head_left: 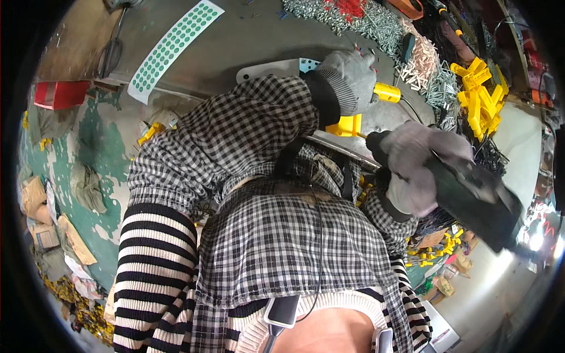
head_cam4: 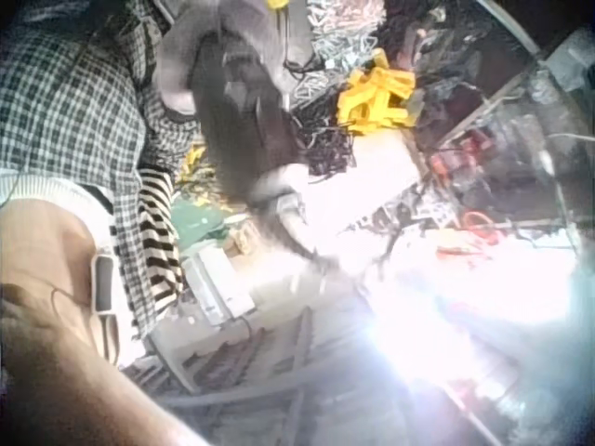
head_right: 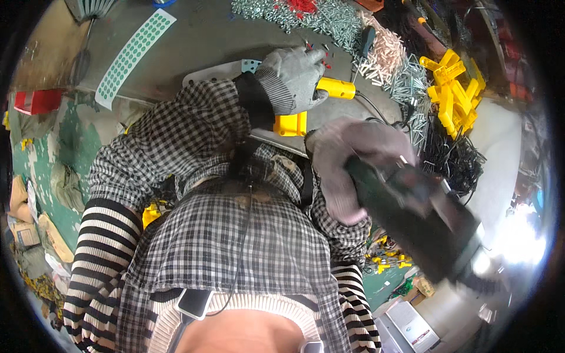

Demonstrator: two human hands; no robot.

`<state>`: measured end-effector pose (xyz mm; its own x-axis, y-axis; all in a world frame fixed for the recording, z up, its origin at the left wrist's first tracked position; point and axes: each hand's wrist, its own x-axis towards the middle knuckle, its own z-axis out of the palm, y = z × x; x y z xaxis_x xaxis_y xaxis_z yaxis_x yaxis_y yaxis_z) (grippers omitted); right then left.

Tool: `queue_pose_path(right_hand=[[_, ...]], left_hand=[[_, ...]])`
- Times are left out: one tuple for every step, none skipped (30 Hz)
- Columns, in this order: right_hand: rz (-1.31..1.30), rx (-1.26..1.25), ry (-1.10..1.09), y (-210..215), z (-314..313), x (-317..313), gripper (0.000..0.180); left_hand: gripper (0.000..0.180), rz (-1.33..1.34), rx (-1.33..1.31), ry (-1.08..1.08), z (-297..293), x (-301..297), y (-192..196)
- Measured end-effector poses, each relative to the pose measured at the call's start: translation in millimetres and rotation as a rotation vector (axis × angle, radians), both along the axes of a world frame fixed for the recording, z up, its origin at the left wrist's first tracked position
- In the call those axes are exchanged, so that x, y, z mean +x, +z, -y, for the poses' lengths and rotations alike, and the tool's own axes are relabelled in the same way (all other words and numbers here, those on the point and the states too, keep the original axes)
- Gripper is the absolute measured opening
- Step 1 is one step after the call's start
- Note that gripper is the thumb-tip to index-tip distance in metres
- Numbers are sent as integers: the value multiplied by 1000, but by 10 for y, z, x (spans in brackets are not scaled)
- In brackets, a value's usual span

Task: The person assembles small electrical components by soldering electrical wires into a yellow plastic housing using a soldering iron, and also uses a handheld crimping or heating tool.

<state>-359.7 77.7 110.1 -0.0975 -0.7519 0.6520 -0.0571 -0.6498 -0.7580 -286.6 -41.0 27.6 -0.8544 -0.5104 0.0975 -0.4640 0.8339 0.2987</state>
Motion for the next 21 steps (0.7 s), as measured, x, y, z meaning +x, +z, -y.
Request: queue_pose_path(right_hand=[[45,-2,299,75,-3,0,42],[45,2,300,-5,-26,23,42],[82,53,157,-169,-26,49,41],[118,105,14,-333,-27,75,40],[152,160,-133,-374,8,135,40],[151,165,-124,-348,35,148,40],[137,162,46,-286,69,145,39],[126,157,216,-198,119,166,38],[114,150,384,-164,148,177,37],[115,154,389,-209,178,162,37],[108,104,436,-258,222,134,37],[102,54,482,-281,245,118,37],[101,58,481,-274,215,116,37],[74,67,319,-231,178,160,36],[46,75,156,-198,132,188,35],[44,80,155,-186,74,177,35],[253,93,208,-158,-10,138,35],[465,103,257,-162,-103,103,36],[676,110,305,-168,-196,61,37],[888,113,355,-159,-240,33,37],[1099,114,407,-150,-270,14,38]], left_hand=[[42,5,20,-18,-2,-13,28],[42,16,37,-33,-12,-9,38],[41,15,23,-9,-26,-5,19],[41,14,24,4,-27,-11,-1],[40,12,36,-15,-20,-5,0],[40,10,47,-35,-16,-6,2],[41,28,24,-36,-23,-26,13],[41,29,27,-29,-16,-33,23],[41,53,50,-35,-11,-37,30],[41,76,73,-43,-3,-31,29],[41,74,77,-41,-3,-28,49],[42,66,83,-34,-5,-28,69],[42,57,89,-29,-8,-29,88],[42,50,95,-23,-9,-25,102],[42,49,99,-24,-17,-20,113],[42,30,93,-14,-29,-12,124],[42,10,86,-6,-41,-9,156],[42,10,88,-11,-39,7,161],[45,57,120,-25,-32,21,166],[49,104,148,-37,1,46,191],[49,104,144,-39,-24,90,212]])
